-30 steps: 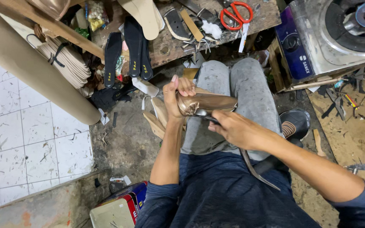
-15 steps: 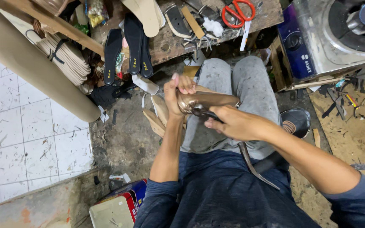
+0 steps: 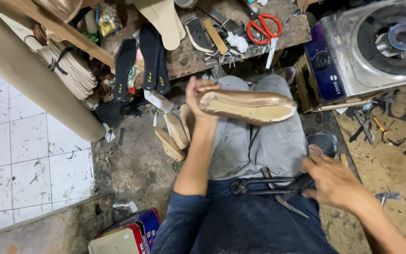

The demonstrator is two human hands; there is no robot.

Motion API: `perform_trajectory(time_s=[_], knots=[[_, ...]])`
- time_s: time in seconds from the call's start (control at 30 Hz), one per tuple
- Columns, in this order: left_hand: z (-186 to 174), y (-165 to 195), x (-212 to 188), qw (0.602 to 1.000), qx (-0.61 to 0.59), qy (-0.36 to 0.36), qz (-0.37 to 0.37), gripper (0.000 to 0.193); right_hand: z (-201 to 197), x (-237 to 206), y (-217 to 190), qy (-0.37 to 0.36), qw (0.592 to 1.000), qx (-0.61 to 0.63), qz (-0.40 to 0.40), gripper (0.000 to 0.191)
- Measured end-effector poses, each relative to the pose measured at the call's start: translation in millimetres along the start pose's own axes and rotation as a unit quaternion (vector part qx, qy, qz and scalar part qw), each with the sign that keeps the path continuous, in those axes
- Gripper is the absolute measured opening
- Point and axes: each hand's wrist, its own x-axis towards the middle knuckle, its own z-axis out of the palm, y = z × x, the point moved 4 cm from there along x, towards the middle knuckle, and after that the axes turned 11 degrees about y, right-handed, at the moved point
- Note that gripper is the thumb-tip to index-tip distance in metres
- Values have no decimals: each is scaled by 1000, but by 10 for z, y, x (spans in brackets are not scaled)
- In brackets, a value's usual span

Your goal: The person uses a curved metal tool to press and shape the upper of a metallic shoe around its sole. They then pick up a wooden shoe last, insert it into the shoe, and continue pressing the upper with the tool.

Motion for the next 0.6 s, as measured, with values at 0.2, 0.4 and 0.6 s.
perform_trajectory(time_s=[0.2,0.4,0.6], knots=[[59,-782,200,989,-98,-95,-48,41,301,-317,69,-67,997,39,27,52],[7,-851,179,994,-49,-62,-74,44,-155,-522,479,-264,956,83,96,50],[42,-886,92,992,-70,-93,-52,46,-818,-63,242,56,978,200,11,30]])
